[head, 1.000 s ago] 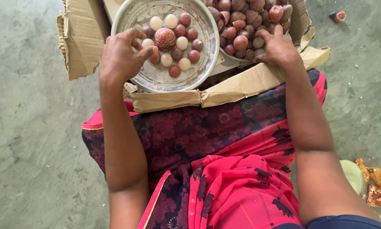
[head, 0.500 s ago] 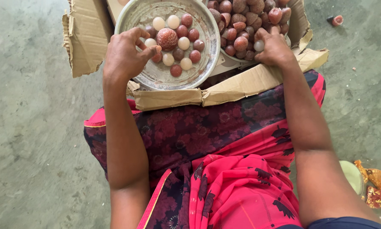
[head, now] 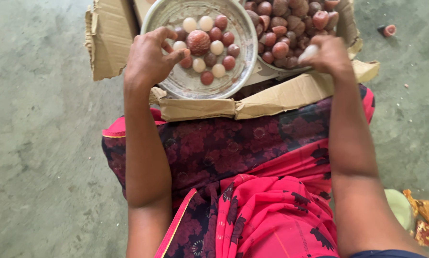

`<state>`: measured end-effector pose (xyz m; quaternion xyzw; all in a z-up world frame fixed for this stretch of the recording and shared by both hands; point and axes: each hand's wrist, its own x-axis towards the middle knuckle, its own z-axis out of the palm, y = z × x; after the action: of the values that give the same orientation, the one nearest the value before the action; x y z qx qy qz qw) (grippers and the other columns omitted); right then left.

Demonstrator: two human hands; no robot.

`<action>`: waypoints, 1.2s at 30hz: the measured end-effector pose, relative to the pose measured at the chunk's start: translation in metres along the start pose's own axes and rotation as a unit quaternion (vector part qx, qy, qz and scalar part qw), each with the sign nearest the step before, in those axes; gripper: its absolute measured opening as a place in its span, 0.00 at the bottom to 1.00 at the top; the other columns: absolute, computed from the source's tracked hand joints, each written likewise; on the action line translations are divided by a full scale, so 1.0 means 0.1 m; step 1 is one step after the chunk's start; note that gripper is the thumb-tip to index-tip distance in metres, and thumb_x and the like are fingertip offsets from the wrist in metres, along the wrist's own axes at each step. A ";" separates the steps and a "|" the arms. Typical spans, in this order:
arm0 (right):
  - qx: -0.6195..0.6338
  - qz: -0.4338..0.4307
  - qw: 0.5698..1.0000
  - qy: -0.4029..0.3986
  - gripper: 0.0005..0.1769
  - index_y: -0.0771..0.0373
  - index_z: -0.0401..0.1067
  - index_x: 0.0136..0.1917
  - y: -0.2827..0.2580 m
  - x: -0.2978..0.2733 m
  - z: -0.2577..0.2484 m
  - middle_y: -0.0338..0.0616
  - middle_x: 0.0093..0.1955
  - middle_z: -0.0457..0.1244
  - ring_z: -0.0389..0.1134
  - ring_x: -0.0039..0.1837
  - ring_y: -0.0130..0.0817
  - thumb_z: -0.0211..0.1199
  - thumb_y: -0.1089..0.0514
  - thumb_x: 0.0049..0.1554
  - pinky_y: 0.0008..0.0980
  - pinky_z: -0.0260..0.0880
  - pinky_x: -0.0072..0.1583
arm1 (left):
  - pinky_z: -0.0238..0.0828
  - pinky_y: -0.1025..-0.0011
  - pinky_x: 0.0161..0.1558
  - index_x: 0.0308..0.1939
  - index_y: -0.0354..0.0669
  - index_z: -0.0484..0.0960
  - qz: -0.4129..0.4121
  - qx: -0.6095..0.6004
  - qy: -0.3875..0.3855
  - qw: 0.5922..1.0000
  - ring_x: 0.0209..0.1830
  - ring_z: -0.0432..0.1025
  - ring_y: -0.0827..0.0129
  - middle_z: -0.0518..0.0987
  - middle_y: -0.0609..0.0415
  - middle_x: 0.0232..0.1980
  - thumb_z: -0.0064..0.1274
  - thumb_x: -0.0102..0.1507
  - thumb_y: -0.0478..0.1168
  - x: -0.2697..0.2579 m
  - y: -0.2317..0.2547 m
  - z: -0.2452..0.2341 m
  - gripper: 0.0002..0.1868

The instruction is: The person sits on the floor and peels small round fruits by hand, placing the peeled fruit into a metal tray and the peels into a separate bowl. The person continues peeling and arranging the fruits throughout the clip.

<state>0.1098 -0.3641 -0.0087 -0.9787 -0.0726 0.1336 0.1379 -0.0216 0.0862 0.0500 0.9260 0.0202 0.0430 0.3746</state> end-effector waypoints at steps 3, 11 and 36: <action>0.097 -0.111 0.988 0.049 0.26 0.60 0.76 0.56 -0.34 -0.20 -0.23 0.51 0.53 0.71 0.73 0.53 0.40 0.80 0.48 0.49 0.40 0.73 0.57 | 0.75 0.61 0.41 0.53 0.42 0.84 -0.018 -0.017 -0.014 1.000 0.36 0.80 0.60 0.85 0.46 0.39 0.70 0.57 0.47 0.04 -0.07 0.03 0.23; 0.011 -0.492 0.870 0.021 0.19 0.56 0.74 0.52 -2.30 -0.39 0.43 0.41 0.51 0.68 0.65 0.59 0.49 0.76 0.55 0.48 0.48 0.69 0.55 | 0.76 0.64 0.44 0.35 0.44 0.88 -0.117 0.076 -0.147 0.979 0.33 0.81 0.61 0.84 0.50 0.32 0.75 0.50 0.47 0.01 -0.13 0.10 0.16; 0.151 -0.431 0.888 -0.047 0.19 0.65 0.75 0.53 -2.78 -0.27 0.71 0.49 0.49 0.69 0.73 0.52 0.43 0.77 0.58 0.52 0.40 0.75 0.54 | 0.77 0.65 0.47 0.33 0.47 0.89 -0.096 0.006 -0.111 0.989 0.37 0.81 0.61 0.84 0.48 0.35 0.68 0.52 0.37 0.05 -0.54 0.04 0.06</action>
<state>0.0349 -0.0869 0.0125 -0.8109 -0.4731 0.1157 0.3245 -0.0169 0.1226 0.0094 0.9210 0.0679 -0.0964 0.3713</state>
